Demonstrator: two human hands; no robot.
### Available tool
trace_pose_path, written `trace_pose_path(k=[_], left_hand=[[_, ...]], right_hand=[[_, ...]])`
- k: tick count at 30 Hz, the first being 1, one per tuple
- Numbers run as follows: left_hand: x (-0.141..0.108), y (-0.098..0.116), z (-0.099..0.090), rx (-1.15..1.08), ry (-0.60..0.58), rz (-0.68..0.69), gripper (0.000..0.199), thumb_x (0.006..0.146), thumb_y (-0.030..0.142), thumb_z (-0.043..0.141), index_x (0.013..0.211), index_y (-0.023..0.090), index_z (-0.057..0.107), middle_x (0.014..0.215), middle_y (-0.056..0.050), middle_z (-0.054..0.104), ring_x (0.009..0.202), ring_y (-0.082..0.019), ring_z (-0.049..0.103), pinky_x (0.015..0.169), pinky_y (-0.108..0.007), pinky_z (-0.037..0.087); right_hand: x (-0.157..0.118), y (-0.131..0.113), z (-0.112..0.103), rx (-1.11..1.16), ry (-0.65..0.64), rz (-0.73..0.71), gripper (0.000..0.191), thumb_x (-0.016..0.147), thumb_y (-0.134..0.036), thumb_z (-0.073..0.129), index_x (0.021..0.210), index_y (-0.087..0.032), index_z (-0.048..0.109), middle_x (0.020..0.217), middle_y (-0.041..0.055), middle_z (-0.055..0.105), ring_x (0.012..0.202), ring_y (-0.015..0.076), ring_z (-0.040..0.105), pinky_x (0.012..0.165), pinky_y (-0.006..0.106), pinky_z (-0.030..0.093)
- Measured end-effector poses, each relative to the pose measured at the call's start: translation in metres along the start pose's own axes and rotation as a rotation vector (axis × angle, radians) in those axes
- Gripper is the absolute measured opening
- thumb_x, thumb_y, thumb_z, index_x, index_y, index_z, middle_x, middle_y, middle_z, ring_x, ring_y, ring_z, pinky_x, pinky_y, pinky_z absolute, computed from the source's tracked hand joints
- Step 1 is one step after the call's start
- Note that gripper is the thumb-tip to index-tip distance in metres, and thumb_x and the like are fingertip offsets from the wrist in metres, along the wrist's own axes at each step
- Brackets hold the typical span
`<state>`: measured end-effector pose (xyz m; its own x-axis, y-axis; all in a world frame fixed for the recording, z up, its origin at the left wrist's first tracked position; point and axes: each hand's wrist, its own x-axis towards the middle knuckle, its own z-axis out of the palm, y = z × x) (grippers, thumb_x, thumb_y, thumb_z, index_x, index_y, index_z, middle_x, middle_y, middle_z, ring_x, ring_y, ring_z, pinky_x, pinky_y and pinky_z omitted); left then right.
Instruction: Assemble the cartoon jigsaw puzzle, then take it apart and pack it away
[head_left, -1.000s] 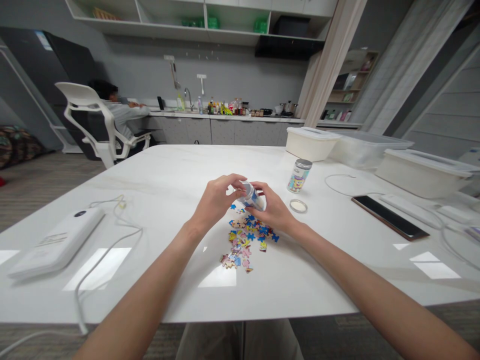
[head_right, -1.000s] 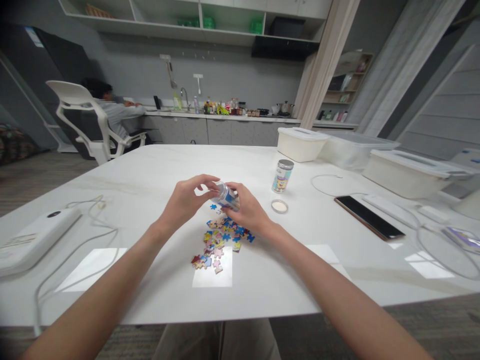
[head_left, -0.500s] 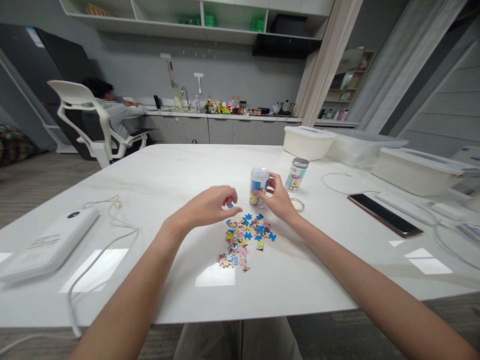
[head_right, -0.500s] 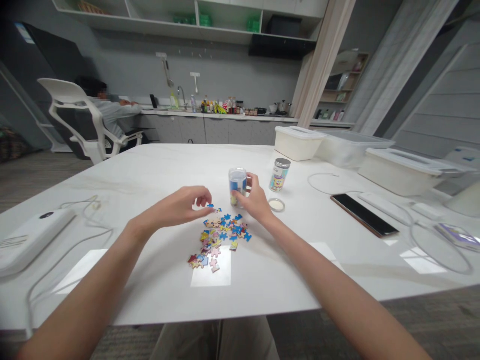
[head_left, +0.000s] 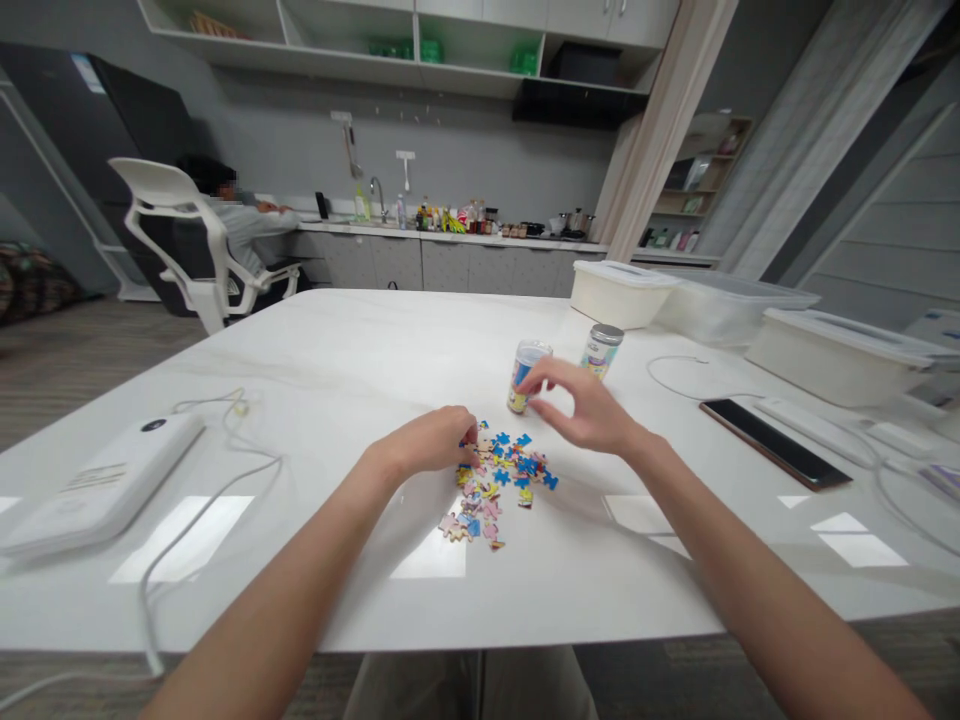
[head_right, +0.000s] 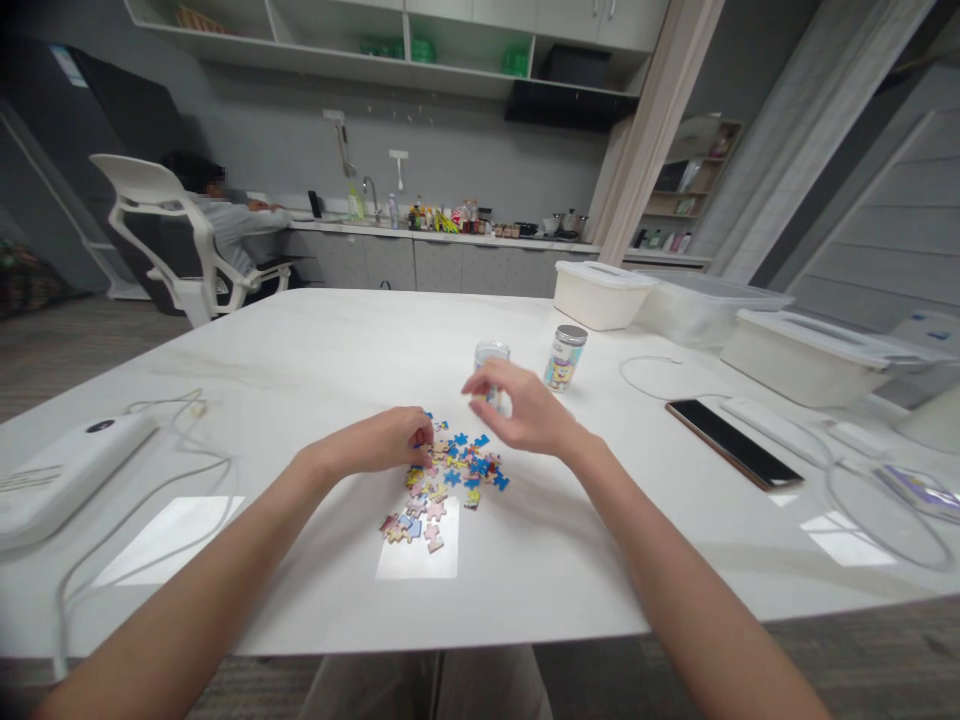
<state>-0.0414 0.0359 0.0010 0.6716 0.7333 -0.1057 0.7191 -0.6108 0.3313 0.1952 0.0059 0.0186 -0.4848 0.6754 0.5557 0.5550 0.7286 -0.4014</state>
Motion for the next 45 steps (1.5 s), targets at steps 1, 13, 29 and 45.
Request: trace_pose_path(k=[1, 13, 29, 45], left_hand=[[0.000, 0.001, 0.000, -0.006, -0.008, -0.008, 0.021, 0.078, 0.033, 0.067, 0.091, 0.017, 0.064, 0.095, -0.008, 0.066, 0.083, -0.020, 0.060, 0.070, -0.028, 0.043], [0.000, 0.007, 0.003, -0.098, -0.022, -0.023, 0.018, 0.077, 0.011, 0.055, 0.093, 0.017, 0.058, 0.090, -0.005, 0.066, 0.074, -0.015, 0.058, 0.063, -0.024, 0.040], [0.002, 0.003, 0.007, -0.064, 0.074, 0.137, 0.022, 0.079, 0.025, 0.062, 0.100, 0.019, 0.067, 0.099, -0.007, 0.063, 0.085, -0.018, 0.061, 0.074, -0.028, 0.047], [0.010, 0.007, 0.011, 0.197, 0.203, 0.174, 0.011, 0.078, 0.012, 0.049, 0.074, 0.018, 0.057, 0.080, -0.005, 0.064, 0.073, -0.016, 0.057, 0.065, -0.028, 0.042]], right_hand=[[-0.001, -0.006, -0.004, 0.012, -0.229, 0.004, 0.026, 0.085, -0.039, 0.061, 0.107, -0.026, 0.065, 0.102, 0.0055, 0.065, 0.095, 0.0238, 0.061, 0.087, 0.041, 0.050], [-0.001, 0.001, 0.025, -0.114, -0.602, 0.201, 0.026, 0.087, -0.026, 0.061, 0.110, -0.017, 0.067, 0.100, 0.0089, 0.058, 0.090, 0.0203, 0.059, 0.081, 0.032, 0.047], [-0.003, 0.009, 0.039, -0.116, -0.474, 0.026, 0.021, 0.086, -0.013, 0.059, 0.103, -0.018, 0.070, 0.099, 0.0081, 0.063, 0.086, 0.0168, 0.061, 0.077, 0.030, 0.048], [-0.003, 0.019, 0.057, -0.257, -0.288, -0.122, 0.017, 0.092, -0.012, 0.051, 0.087, -0.014, 0.068, 0.084, 0.0076, 0.065, 0.072, 0.0150, 0.060, 0.066, 0.027, 0.047]])
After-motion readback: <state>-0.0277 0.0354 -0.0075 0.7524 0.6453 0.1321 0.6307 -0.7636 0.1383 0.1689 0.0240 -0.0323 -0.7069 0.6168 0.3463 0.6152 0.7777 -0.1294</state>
